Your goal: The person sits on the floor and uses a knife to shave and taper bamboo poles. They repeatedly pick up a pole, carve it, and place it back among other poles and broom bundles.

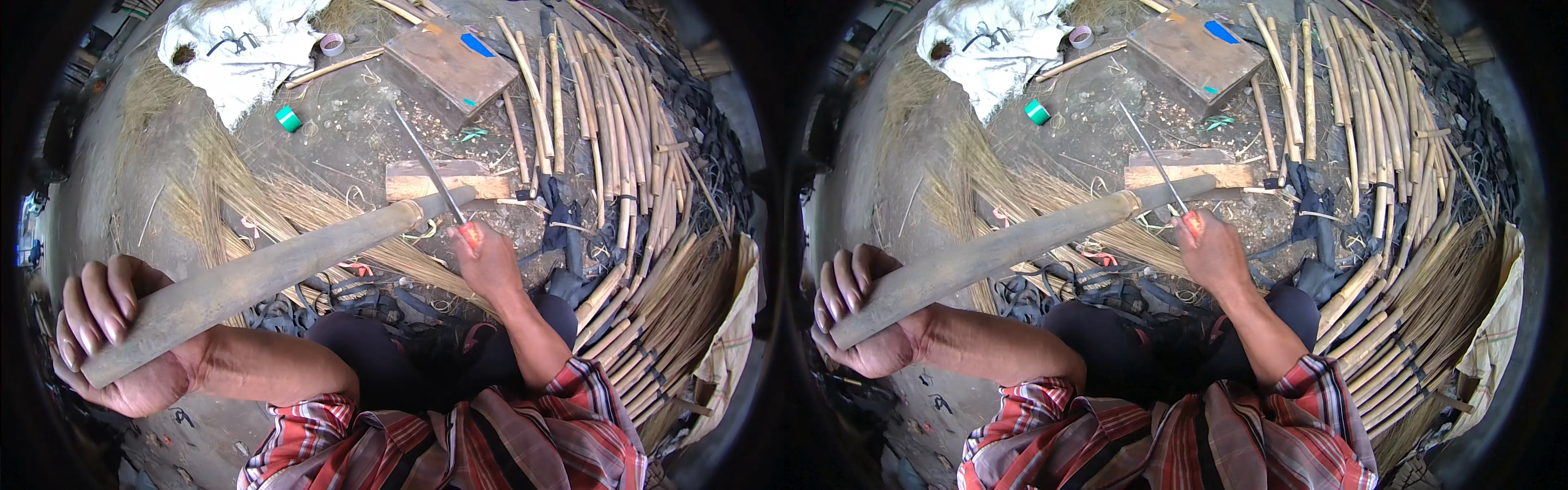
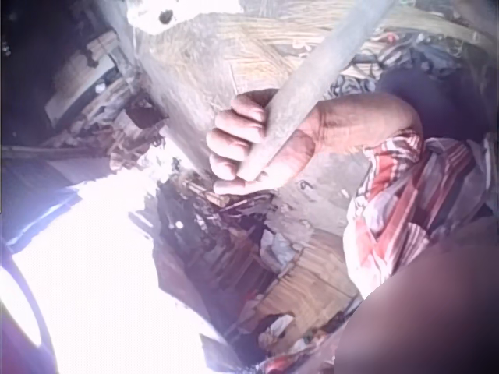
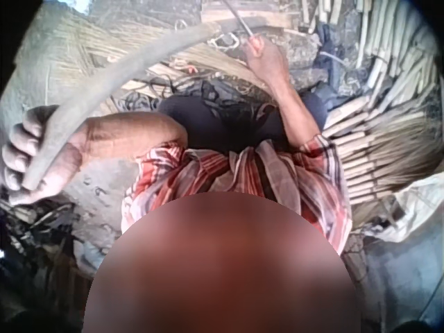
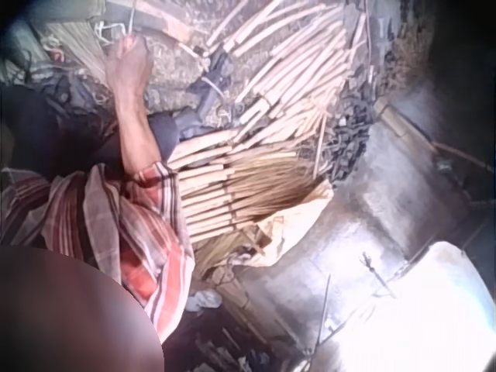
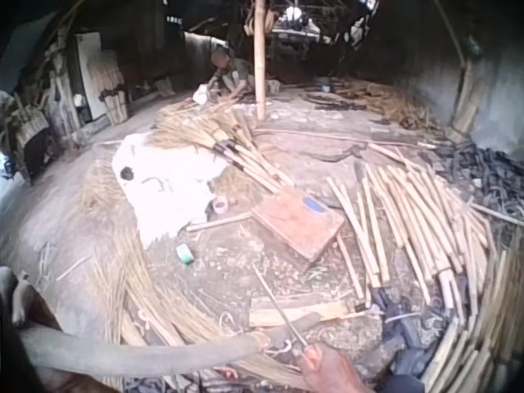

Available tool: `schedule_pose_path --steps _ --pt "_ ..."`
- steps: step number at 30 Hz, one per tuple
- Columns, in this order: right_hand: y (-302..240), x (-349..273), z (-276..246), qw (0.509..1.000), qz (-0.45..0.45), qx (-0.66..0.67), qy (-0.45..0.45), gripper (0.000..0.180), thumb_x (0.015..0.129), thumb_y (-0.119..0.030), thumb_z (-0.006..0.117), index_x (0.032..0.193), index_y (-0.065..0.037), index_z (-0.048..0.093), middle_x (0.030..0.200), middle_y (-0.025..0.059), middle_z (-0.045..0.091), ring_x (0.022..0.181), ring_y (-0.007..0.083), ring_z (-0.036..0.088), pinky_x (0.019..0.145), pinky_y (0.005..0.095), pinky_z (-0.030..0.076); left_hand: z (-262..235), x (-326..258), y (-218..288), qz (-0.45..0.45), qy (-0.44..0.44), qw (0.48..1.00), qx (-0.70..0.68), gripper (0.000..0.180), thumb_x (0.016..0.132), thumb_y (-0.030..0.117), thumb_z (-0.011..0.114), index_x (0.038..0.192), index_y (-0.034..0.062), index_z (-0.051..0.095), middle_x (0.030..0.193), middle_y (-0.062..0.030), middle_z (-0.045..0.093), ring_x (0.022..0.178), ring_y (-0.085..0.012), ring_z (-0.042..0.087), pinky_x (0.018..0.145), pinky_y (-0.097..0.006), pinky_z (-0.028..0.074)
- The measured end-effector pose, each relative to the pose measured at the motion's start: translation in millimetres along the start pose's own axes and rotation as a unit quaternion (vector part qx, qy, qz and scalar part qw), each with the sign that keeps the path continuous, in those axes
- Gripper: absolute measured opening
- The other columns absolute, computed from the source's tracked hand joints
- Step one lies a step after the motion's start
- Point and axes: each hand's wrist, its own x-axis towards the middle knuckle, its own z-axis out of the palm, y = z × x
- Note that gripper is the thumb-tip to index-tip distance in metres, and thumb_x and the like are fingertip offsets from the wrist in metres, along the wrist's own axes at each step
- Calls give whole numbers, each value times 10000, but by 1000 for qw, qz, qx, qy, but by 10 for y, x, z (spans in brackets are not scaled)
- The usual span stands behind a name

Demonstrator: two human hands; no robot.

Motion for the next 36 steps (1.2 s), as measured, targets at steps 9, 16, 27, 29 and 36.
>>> schedule_pose_path --steps 9,16,27,29,36 --pt "72 23 -13 1000 4 -26 7 331 983 -312 695 877 -7 624 654 174 609 612 350 636 588 428 479 32 -14 10 13 -31 998 48 181 887 292 680 743 189 642 682 21 539 540 -94 505 588 -283 370" --pt "68 -15 -41 988 -107 101 52 275 977 -250 702 870 -11 618 643 155 598 567 269 577 579 399 472 20 -33 55 53 -57 996 51 183 861 221 666 688 164 670 615 29 588 510 -91 576 555 -257 419" --pt "84 -87 14 976 -159 124 79 318 983 -298 685 861 -11 619 643 211 607 594 424 608 567 457 466 224 -71 8 13 -9 999 44 199 891 188 618 696 206 653 662 9 555 583 -109 529 649 -283 437" --pt "109 -65 1 983 -141 95 74 332 985 -311 683 854 -14 613 632 197 601 579 412 596 567 454 464 211 -74 15 31 -39 998 37 224 907 181 590 693 199 654 651 17 551 568 -102 530 624 -271 435" --pt "162 -72 -115 992 -67 76 75 290 971 -260 705 864 -7 612 649 166 611 542 346 549 584 414 488 239 -122 45 54 -74 994 56 224 861 197 646 642 181 607 580 57 581 478 -48 571 503 -191 442"
